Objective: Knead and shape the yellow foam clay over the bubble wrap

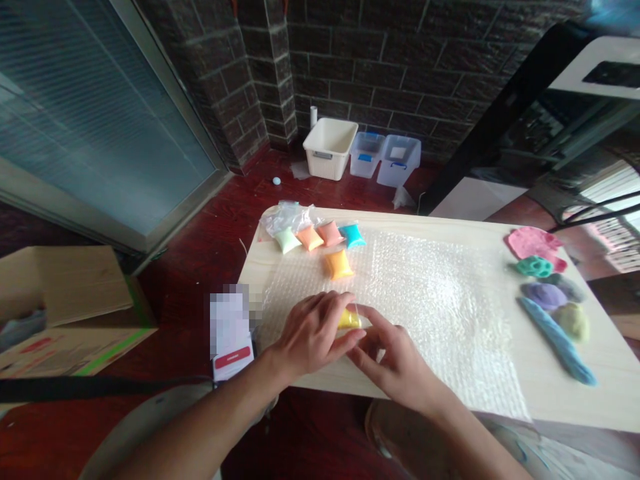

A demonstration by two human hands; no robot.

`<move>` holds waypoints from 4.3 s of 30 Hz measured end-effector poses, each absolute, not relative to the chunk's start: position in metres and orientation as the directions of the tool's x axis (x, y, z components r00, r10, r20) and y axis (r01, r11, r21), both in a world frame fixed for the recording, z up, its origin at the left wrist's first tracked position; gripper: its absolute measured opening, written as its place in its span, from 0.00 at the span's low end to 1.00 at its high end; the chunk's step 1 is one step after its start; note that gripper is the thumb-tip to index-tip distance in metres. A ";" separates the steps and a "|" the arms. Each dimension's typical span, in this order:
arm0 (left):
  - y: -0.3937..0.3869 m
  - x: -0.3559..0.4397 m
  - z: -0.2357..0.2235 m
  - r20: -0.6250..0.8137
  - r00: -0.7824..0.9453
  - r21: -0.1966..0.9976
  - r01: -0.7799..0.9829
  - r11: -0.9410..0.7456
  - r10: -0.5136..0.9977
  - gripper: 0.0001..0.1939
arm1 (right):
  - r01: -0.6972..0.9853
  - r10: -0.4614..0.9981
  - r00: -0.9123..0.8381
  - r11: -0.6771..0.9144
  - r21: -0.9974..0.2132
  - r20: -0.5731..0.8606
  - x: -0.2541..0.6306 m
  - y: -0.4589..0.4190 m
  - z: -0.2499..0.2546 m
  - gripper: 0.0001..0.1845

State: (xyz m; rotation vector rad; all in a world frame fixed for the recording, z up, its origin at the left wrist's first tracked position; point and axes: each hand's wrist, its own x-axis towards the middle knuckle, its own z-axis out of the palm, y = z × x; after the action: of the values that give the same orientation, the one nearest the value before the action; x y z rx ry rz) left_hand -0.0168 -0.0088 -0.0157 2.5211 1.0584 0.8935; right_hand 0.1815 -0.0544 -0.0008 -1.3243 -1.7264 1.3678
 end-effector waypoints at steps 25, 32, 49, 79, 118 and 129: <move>-0.005 -0.016 -0.017 0.112 0.679 0.846 0.319 -0.428 0.726 0.16 | 0.341 0.858 -0.508 0.124 -0.932 -0.072 0.191 -0.050 0.009 0.11; -0.007 -0.014 -0.008 -0.110 0.659 0.856 0.443 -0.266 0.744 0.08 | 0.462 0.840 -0.541 0.250 -0.851 -0.046 0.184 -0.058 0.003 0.23; -0.002 -0.020 -0.018 -0.032 0.512 0.839 0.481 -0.256 0.858 0.16 | 0.325 0.902 -0.347 -0.141 -0.935 -0.257 0.181 -0.052 -0.004 0.26; -0.001 -0.025 -0.002 -0.276 0.606 0.863 0.498 -0.086 0.746 0.29 | 0.292 0.930 -0.365 0.063 -0.954 -0.050 0.195 -0.054 0.006 0.17; -0.015 -0.007 -0.014 0.091 0.540 0.715 0.549 -0.433 0.836 0.07 | -0.417 0.846 0.071 -0.456 -0.786 -0.528 0.172 -0.042 -0.015 0.21; -0.024 -0.008 -0.013 0.108 0.579 0.389 0.724 -0.570 0.808 0.19 | -0.422 0.802 -0.050 -0.557 -0.715 -0.595 0.174 -0.043 -0.013 0.22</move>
State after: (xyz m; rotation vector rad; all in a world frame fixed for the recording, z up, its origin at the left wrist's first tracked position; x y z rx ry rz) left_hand -0.0080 -0.0237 -0.0133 2.5097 1.2552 0.3965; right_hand 0.1741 -0.0431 -0.0132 -1.3289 -0.4423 1.7478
